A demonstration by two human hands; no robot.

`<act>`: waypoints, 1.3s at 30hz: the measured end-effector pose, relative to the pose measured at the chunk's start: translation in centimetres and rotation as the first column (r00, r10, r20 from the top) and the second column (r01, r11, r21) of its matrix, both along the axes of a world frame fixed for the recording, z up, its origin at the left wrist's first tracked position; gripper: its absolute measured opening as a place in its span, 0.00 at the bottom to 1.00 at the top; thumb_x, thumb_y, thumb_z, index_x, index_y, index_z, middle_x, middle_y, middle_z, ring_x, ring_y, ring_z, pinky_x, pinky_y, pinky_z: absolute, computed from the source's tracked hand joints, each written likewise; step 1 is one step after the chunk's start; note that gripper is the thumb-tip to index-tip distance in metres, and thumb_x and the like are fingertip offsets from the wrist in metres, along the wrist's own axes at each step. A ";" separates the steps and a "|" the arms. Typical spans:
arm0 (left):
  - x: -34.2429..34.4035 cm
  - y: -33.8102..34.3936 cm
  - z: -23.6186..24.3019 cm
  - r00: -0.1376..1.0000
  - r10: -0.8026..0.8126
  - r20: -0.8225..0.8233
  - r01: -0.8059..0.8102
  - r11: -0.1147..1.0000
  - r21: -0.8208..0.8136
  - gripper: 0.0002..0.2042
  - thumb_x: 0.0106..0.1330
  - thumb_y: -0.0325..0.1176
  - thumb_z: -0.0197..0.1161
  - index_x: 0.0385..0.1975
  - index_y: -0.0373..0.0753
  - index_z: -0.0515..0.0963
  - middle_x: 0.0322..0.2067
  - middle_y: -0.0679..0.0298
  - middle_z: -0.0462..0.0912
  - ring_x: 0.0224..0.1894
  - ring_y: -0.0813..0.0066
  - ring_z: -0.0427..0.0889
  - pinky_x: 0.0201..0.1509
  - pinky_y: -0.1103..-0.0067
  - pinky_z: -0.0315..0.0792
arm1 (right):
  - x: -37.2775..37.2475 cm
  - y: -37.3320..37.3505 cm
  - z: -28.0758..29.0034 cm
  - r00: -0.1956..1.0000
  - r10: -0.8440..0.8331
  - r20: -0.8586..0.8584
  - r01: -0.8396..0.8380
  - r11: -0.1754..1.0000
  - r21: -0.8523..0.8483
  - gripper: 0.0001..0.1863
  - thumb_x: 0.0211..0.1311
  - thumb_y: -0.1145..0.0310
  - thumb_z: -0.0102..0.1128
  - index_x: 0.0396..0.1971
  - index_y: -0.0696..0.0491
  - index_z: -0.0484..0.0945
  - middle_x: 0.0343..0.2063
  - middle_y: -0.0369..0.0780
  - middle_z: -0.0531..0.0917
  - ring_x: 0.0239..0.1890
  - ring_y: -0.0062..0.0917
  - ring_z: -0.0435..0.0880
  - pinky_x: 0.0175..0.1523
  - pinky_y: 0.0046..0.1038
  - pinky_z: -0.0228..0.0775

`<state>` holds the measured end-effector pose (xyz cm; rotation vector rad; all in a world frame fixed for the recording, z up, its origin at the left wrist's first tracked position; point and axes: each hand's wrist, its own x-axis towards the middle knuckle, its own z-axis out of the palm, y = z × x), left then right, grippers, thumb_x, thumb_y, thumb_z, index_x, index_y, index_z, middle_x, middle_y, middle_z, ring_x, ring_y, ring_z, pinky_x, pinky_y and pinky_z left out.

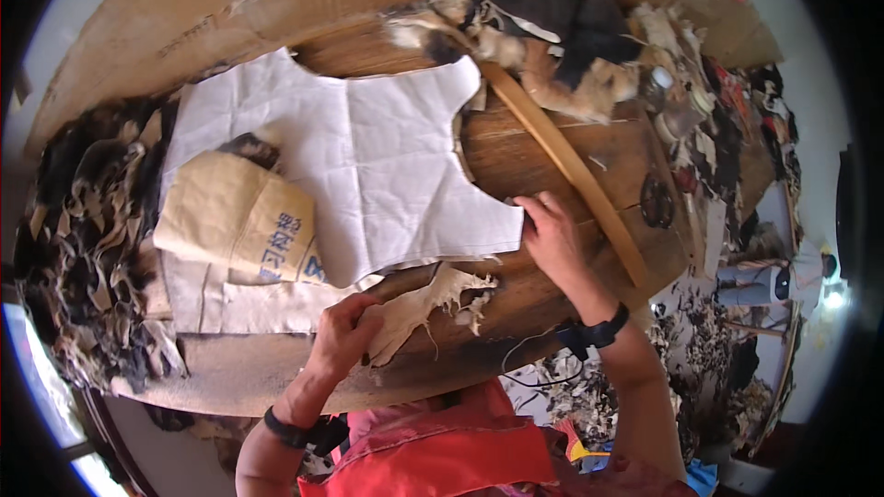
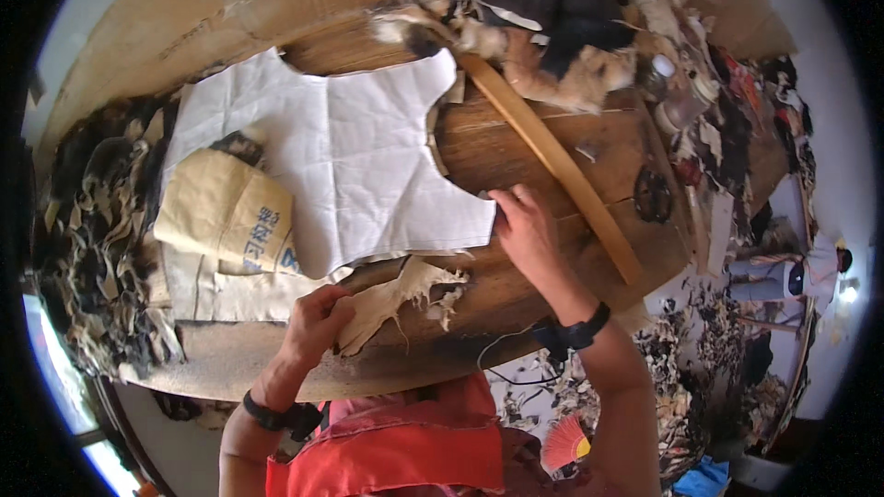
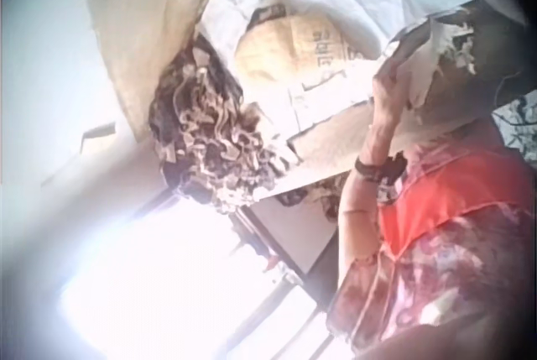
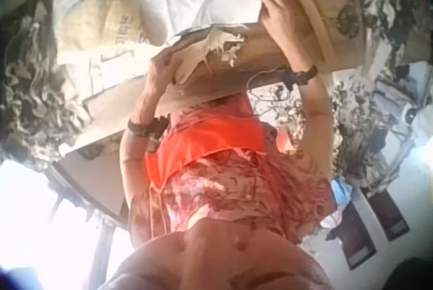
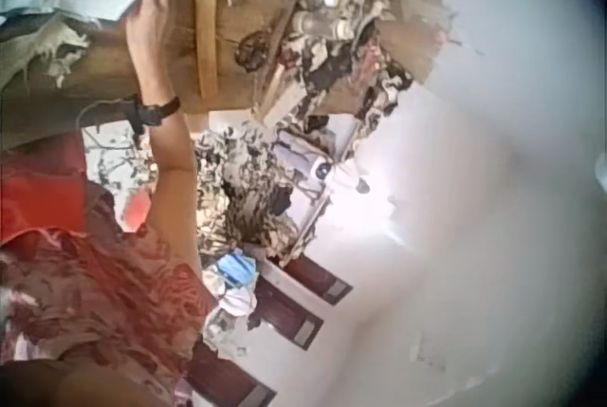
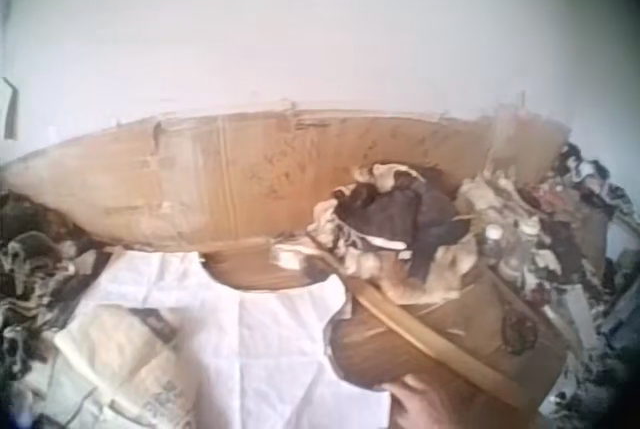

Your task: Cutting and organizing leather and fur pieces according to patterns in a workshop.

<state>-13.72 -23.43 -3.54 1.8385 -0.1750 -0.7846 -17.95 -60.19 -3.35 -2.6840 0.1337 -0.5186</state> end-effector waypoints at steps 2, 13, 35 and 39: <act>-0.3 -1.1 1.1 0.998 0.050 0.030 -0.051 0.998 0.025 0.11 0.65 0.24 0.61 0.47 0.32 0.79 0.35 0.62 0.84 0.35 0.78 0.81 0.39 0.80 0.75 | -0.1 -0.3 0.6 0.997 0.006 -0.075 -0.004 1.000 0.028 0.18 0.53 0.75 0.65 0.46 0.53 0.80 0.39 0.44 0.79 0.44 0.43 0.79 0.47 0.42 0.74; -0.6 -3.3 1.8 0.430 -0.379 0.820 0.229 0.924 0.307 0.12 0.58 0.28 0.65 0.43 0.39 0.79 0.44 0.54 0.77 0.35 0.56 0.80 0.43 0.64 0.77 | -5.1 -15.7 -0.5 0.789 -0.612 0.042 0.593 0.744 -0.307 0.19 0.59 0.71 0.62 0.51 0.53 0.78 0.49 0.53 0.78 0.54 0.48 0.76 0.57 0.41 0.69; -3.8 -1.9 4.0 0.361 -0.162 0.918 0.034 0.986 0.161 0.17 0.49 0.24 0.65 0.42 0.36 0.82 0.43 0.60 0.83 0.43 0.62 0.81 0.42 0.72 0.75 | -12.2 -26.9 -2.1 0.671 -0.742 -0.022 0.706 0.647 -0.287 0.18 0.54 0.78 0.59 0.47 0.55 0.79 0.39 0.48 0.86 0.43 0.46 0.84 0.47 0.40 0.76; -5.0 -0.4 3.1 0.261 -0.515 0.816 0.279 0.850 0.447 0.22 0.52 0.30 0.61 0.50 0.33 0.80 0.49 0.58 0.79 0.53 0.62 0.78 0.50 0.67 0.73 | -11.5 -27.0 -1.3 0.666 -0.722 -0.188 0.722 0.687 -0.081 0.16 0.50 0.73 0.65 0.42 0.56 0.79 0.34 0.48 0.85 0.40 0.43 0.85 0.47 0.37 0.76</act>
